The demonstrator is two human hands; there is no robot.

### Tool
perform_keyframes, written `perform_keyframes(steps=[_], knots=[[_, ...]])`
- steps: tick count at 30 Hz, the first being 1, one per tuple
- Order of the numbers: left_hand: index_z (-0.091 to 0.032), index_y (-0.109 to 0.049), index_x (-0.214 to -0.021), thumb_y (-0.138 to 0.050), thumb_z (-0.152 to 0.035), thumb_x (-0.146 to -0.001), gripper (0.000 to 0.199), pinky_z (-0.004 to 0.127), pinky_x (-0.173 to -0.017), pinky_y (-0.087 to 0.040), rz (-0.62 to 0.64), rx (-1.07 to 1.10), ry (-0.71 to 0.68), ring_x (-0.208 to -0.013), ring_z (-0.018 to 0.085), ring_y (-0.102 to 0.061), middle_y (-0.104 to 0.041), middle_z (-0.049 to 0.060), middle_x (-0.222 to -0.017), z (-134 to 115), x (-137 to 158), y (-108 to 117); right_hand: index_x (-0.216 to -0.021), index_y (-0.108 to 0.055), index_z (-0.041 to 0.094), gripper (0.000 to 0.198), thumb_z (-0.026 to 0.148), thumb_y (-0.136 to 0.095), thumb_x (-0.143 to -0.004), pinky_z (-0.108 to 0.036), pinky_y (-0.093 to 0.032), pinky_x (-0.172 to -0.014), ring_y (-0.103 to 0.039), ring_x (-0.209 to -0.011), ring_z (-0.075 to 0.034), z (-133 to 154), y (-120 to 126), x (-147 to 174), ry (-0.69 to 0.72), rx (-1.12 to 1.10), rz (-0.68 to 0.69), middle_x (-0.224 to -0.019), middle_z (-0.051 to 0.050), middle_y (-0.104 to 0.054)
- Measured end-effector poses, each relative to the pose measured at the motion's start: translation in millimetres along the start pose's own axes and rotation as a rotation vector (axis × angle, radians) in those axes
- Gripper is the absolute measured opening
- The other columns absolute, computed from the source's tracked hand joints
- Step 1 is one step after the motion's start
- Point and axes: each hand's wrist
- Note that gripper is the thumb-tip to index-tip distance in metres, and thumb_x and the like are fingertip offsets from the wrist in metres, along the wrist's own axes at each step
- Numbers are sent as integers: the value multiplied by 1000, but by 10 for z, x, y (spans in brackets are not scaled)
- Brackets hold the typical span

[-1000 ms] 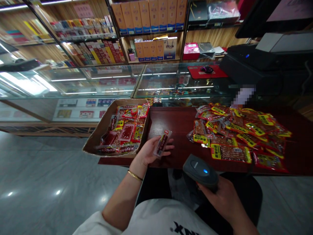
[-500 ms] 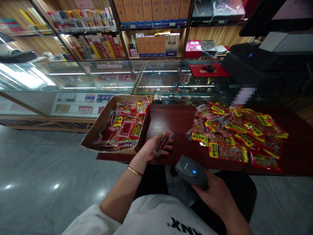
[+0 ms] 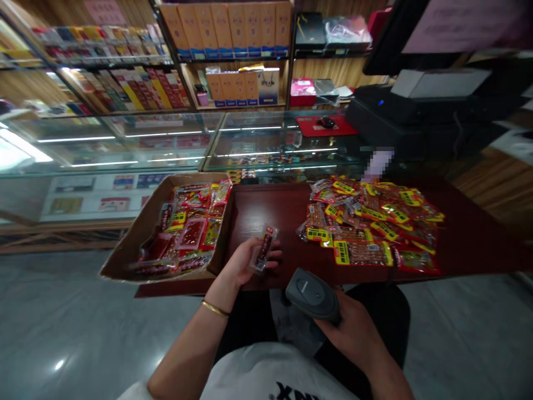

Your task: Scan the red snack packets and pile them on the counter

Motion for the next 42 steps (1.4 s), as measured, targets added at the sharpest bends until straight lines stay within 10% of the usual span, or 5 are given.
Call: perform_keyframes(steps=[10,19,33,37,42], knots=[[-17,-71,-115,-72,-23,-80,36,24,-72,-55,84,-476,-389,-79,15,-70,-77,6,-100,54,-717,-1050,-95,-77,21,20,30,-63,-84,-32,-62,-75,-78,-82,-24,-300,234,290,-161,-88,-252,-90,-6,-82],[-26,-78,-107,-58,-11,-87,32,37,-102,-47,474,-1495,-909,-108,23,-66,-75,8,-111,385,-1373,-2114,-96,-78,21,21,34,-67,-84,-34,-64,-78,-79,-86,-27,-536,338,551,-224,-31,-390,-96,-8,-82],[-23,-72,-117,-56,-21,-90,31,54,-118,-22,492,-1548,-952,-131,33,-50,-64,13,-135,538,-1070,-1637,-91,-77,21,21,39,-67,-84,-31,-66,-71,-80,-74,-26,-561,343,547,-163,22,-391,-85,-5,-83],[-23,-68,-128,-47,-27,-97,38,49,-115,-32,292,-1449,-978,-129,30,-54,-65,11,-136,52,-410,-1276,-85,-79,24,24,46,-69,-81,-28,-65,-63,-80,-73,-27,-591,188,504,-173,24,-320,-82,-4,-83],[-23,-73,-119,-54,-36,-94,34,50,-117,-32,-251,-1379,-937,-127,33,-54,-69,12,-128,-772,432,-256,-78,-80,27,29,52,-65,-81,-31,-65,-61,-80,-73,-29,-589,2,289,-164,37,-204,-77,-4,-82]])
Point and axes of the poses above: each hand's wrist, its own x-axis away from the middle knuckle, its own y-axis out of the back of the hand, z = x × y
